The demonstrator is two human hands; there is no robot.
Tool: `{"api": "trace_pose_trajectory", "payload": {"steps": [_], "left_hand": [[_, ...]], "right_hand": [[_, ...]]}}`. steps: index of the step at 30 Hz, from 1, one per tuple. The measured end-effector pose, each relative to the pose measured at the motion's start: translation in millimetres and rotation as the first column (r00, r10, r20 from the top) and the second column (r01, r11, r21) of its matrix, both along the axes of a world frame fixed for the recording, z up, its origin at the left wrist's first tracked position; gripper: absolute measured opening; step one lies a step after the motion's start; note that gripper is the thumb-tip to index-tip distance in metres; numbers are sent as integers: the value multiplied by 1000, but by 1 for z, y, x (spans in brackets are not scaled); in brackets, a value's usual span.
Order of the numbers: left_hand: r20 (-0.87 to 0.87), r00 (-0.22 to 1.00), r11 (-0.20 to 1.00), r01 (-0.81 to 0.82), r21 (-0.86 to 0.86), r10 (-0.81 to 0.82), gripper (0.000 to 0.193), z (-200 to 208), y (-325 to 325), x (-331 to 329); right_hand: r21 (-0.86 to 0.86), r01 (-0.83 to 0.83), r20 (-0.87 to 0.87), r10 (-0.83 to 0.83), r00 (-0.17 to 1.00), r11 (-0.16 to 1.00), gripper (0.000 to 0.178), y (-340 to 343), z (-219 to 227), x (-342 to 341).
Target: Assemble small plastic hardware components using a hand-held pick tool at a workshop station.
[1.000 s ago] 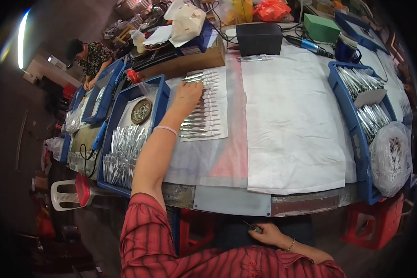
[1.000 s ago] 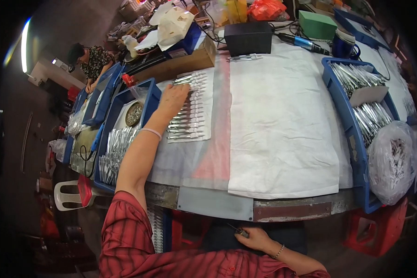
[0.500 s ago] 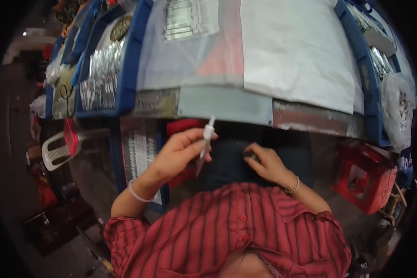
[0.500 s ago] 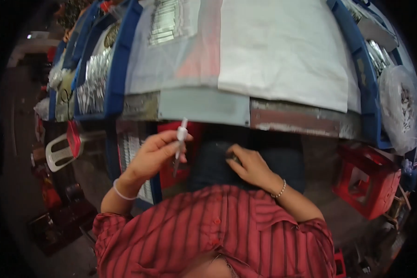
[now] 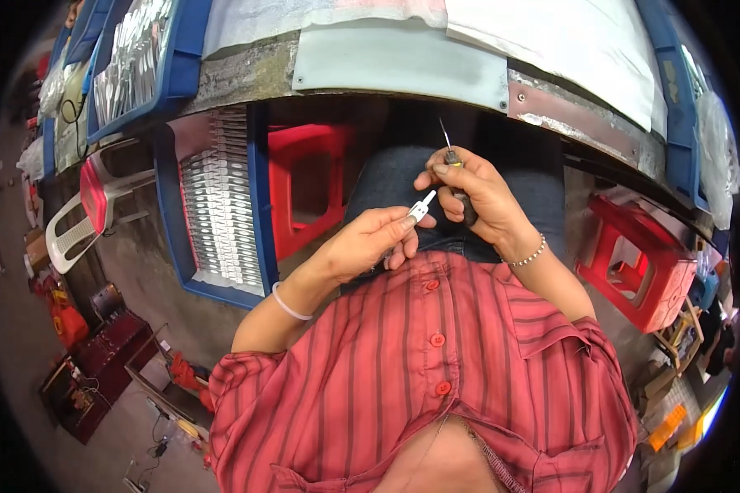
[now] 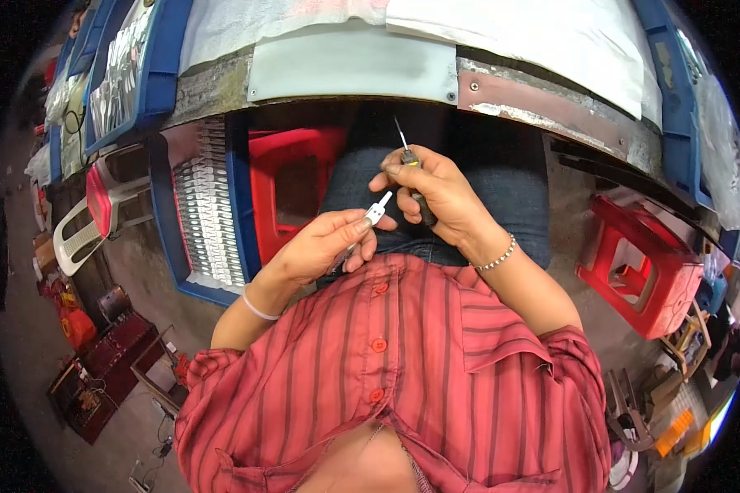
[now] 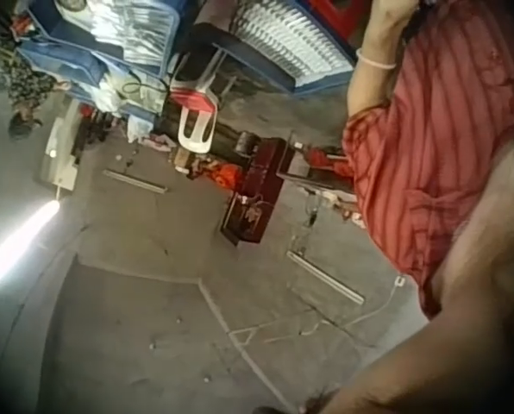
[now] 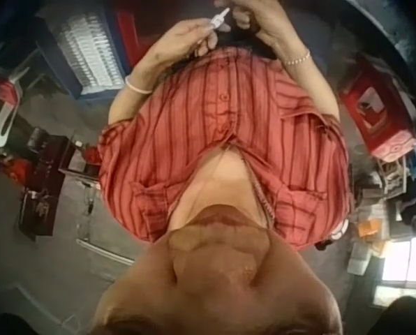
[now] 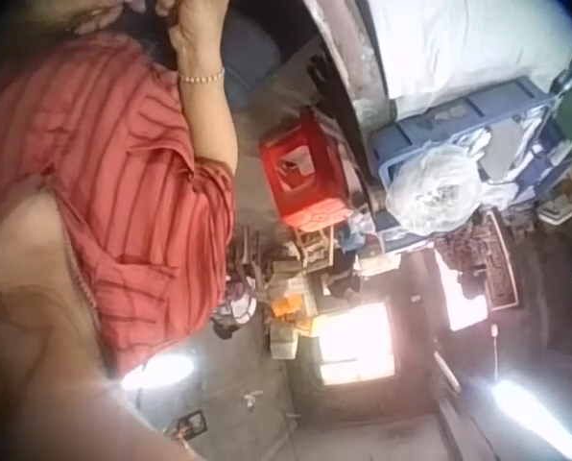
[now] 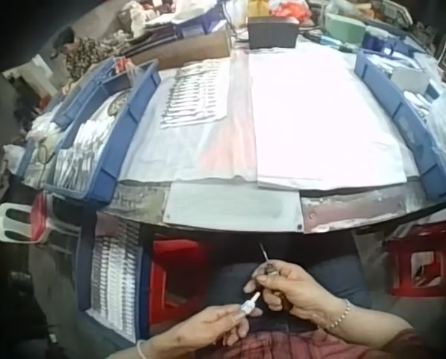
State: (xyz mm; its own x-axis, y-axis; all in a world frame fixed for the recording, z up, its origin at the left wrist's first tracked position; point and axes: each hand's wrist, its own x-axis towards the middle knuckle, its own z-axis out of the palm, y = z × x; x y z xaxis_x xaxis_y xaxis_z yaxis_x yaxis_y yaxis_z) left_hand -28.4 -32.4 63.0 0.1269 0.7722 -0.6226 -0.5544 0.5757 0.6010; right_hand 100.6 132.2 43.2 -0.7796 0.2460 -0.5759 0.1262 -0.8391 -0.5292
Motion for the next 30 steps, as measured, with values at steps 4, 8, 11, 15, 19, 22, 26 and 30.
{"api": "trace_pose_trajectory", "payload": {"steps": [4,8,11,15,19,22,26,30], "left_hand": [[50,999,1000,-1,-19,2,27,-3,-1,1],[-16,1000,1000,7,0,-7,26,1,4,4],[172,974,986,-127,-112,145,25,-15,14,2],[143,975,978,-151,-141,171,27,-25,27,-8],[-51,993,987,-112,-118,107,28,-29,31,0],[16,994,983,-105,-152,109,28,-31,33,5],[-24,997,985,-78,-152,75,27,-31,37,3],[-6,994,974,-112,-198,113,26,-31,37,6]], "right_hand": [[-148,-54,-15,52,999,987,12,-2,0,-4],[-101,-64,-68,57,996,993,11,-4,4,-1],[-21,37,94,-35,995,999,20,-1,-3,1],[746,-362,324,170,931,560,50,10,21,27],[881,-440,391,259,883,171,49,16,50,47],[898,-438,392,362,846,52,44,20,57,52],[900,-435,400,342,850,28,42,20,58,50],[904,-427,395,352,848,15,43,20,56,45]]}}
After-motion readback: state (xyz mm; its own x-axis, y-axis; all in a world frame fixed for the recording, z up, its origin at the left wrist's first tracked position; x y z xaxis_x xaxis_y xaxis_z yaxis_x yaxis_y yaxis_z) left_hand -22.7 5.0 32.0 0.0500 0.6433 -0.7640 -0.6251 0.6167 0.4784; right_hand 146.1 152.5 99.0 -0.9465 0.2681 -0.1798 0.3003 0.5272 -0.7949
